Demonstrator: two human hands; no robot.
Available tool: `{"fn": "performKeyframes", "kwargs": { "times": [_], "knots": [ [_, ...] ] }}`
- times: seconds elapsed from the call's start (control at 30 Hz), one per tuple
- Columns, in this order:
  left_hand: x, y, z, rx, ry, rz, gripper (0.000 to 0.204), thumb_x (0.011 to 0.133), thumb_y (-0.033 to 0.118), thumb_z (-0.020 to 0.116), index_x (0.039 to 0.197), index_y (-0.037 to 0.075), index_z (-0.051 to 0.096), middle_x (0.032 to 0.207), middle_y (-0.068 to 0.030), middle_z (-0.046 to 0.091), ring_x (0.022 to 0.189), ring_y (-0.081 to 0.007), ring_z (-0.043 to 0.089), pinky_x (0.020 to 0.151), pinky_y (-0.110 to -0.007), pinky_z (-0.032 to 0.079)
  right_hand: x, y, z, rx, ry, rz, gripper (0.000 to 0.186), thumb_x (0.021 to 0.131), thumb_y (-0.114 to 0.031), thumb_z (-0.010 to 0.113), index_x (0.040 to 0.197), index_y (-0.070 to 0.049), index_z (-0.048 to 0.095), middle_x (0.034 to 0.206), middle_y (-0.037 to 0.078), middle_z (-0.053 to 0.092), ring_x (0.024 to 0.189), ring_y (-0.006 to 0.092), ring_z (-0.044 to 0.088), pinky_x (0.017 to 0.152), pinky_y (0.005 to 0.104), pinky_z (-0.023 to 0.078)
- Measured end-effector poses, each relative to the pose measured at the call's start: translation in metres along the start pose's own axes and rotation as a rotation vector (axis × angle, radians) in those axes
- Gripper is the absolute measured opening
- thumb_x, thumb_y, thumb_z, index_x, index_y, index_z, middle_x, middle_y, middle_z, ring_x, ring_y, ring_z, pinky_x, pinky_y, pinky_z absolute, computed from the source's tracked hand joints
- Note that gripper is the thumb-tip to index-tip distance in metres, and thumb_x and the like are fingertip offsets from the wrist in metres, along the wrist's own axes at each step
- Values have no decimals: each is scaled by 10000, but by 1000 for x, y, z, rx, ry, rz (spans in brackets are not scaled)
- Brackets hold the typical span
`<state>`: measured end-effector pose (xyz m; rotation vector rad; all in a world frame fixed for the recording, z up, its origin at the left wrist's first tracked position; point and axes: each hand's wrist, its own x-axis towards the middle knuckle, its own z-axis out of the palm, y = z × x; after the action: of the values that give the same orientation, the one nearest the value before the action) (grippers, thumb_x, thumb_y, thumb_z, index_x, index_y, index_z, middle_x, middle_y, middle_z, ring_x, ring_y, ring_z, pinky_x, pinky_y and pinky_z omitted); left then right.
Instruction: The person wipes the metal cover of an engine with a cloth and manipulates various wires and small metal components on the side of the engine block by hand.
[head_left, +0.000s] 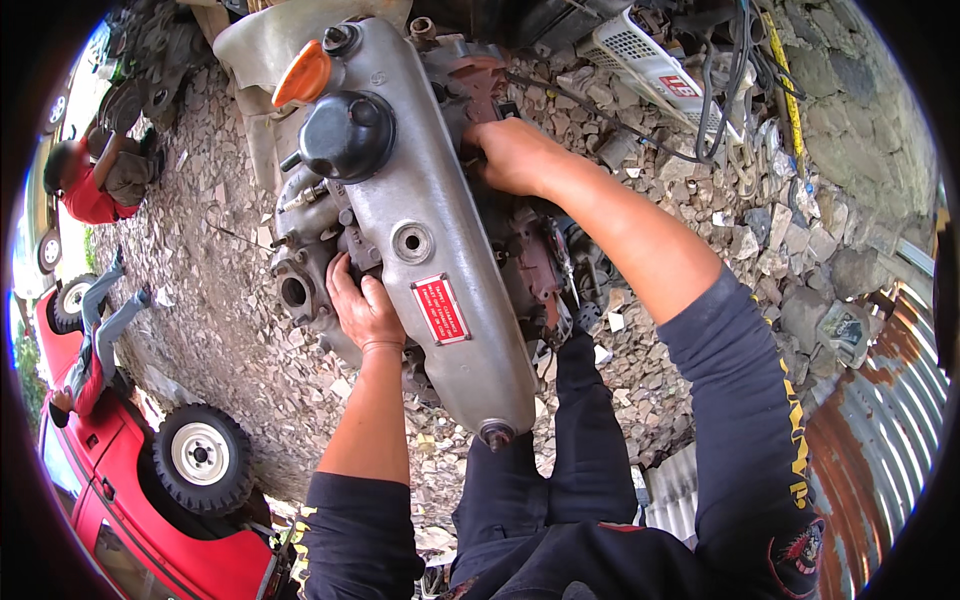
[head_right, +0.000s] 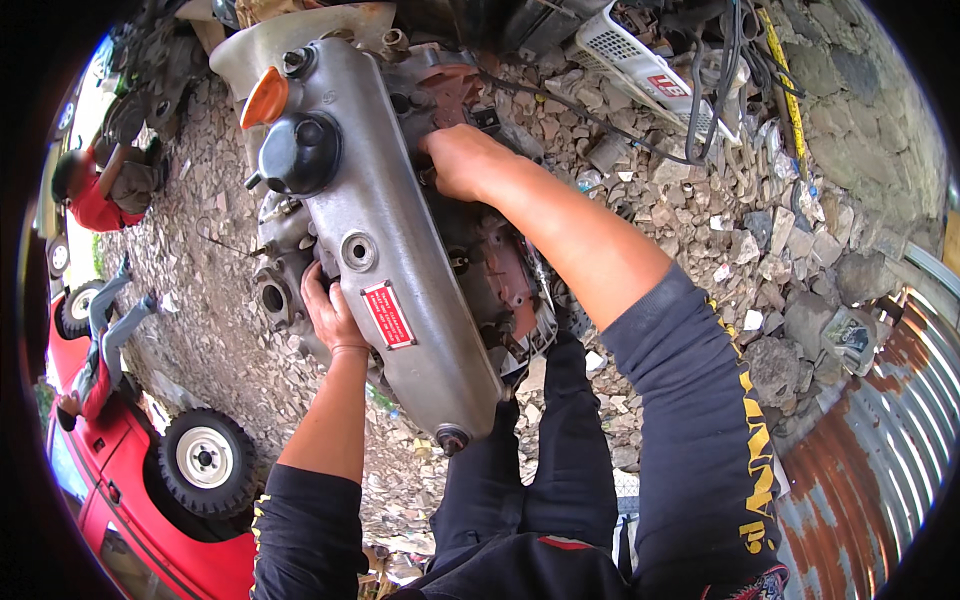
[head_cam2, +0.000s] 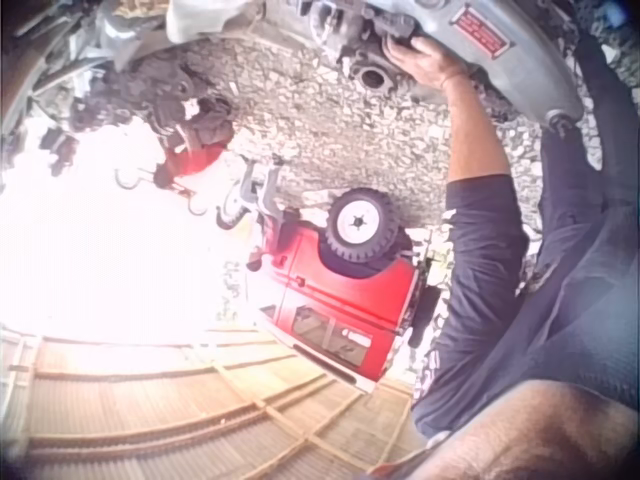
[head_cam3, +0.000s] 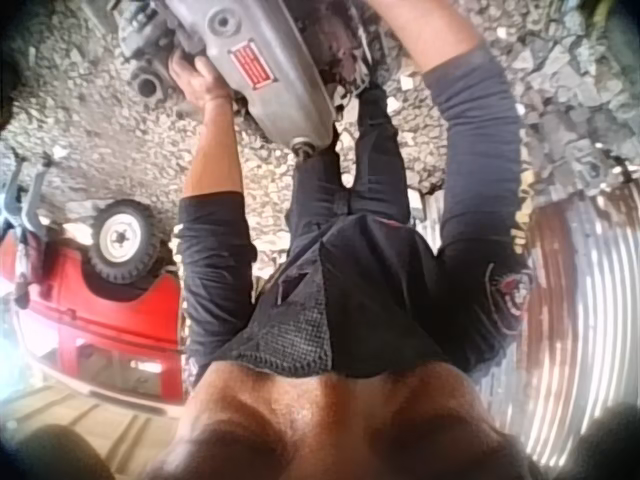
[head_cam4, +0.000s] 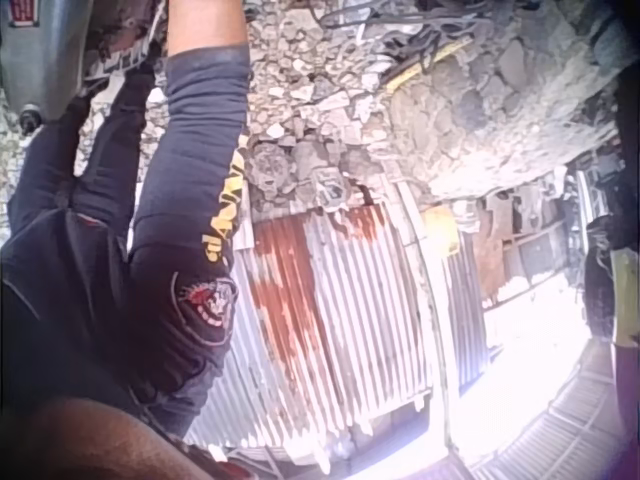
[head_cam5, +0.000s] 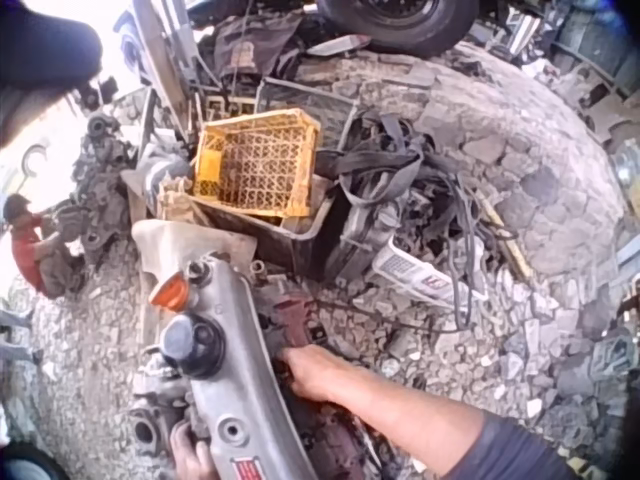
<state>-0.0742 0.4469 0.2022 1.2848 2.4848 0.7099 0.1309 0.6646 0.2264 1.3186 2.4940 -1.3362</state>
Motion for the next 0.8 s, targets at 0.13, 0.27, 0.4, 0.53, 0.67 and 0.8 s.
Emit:
{"fn": "performKeyframes", "kwargs": {
  "times": [0.13, 0.27, 0.4, 0.53, 0.67, 0.8],
  "knots": [
    [0, -1, 1, -4, -3, -4, 475, 821, 204, 441, 1243, -5, 505, 1309, -177, 513, 1220, -360, 460, 1044, -434, 356, -4, 0, -4, 30, 31, 21, 375, 745, -19, 591, 1111, -46, 666, 1021, 239, 660, 1026, 375, 626, 883, 423, 507],
    [0, -1, 0, -5, -8, -15, 481, 819, 206, 445, 1248, -3, 503, 1316, -174, 510, 1225, -354, 459, 1049, -432, 353, -7, -1, -6, 52, 45, 27, 358, 737, -27, 599, 1087, -47, 676, 1014, 241, 660, 1015, 378, 629, 879, 420, 508],
    [1, -3, 1, -11, -7, -19, 490, 815, 213, 442, 1252, 0, 502, 1324, -170, 505, 1232, -348, 458, 1056, -429, 350, -7, -1, -7, 104, 39, 34, 344, 739, -52, 617, 1077, -47, 678, 1017, 234, 664, 1013, 377, 629, 881, 416, 507],
    [0, -4, 1, -10, -18, -25, 495, 813, 213, 438, 1255, 0, 500, 1325, -170, 504, 1232, -349, 459, 1053, -428, 353, -4, 6, -1, 147, 47, 69, 309, 758, -79, 621, 1058, -25, 675, 1024, 234, 665, 1021, 371, 630, 881, 418, 505],
    [1, -3, -1, -5, -7, -17, 497, 811, 214, 438, 1255, 1, 500, 1321, -172, 506, 1226, -351, 463, 1048, -428, 358, -1, 1, 3, 97, 51, 120, 257, 799, -157, 651, 1027, -42, 684, 985, 223, 675, 986, 373, 641, 861, 431, 505],
    [1, -2, 1, -7, -11, -21, 497, 811, 218, 438, 1255, 3, 501, 1317, -173, 508, 1221, -355, 466, 1044, -431, 360, 6, 9, 9, 67, 11, 128, 257, 801, -168, 659, 1023, -40, 683, 974, 236, 671, 973, 392, 637, 853, 444, 505]
  ]
}}
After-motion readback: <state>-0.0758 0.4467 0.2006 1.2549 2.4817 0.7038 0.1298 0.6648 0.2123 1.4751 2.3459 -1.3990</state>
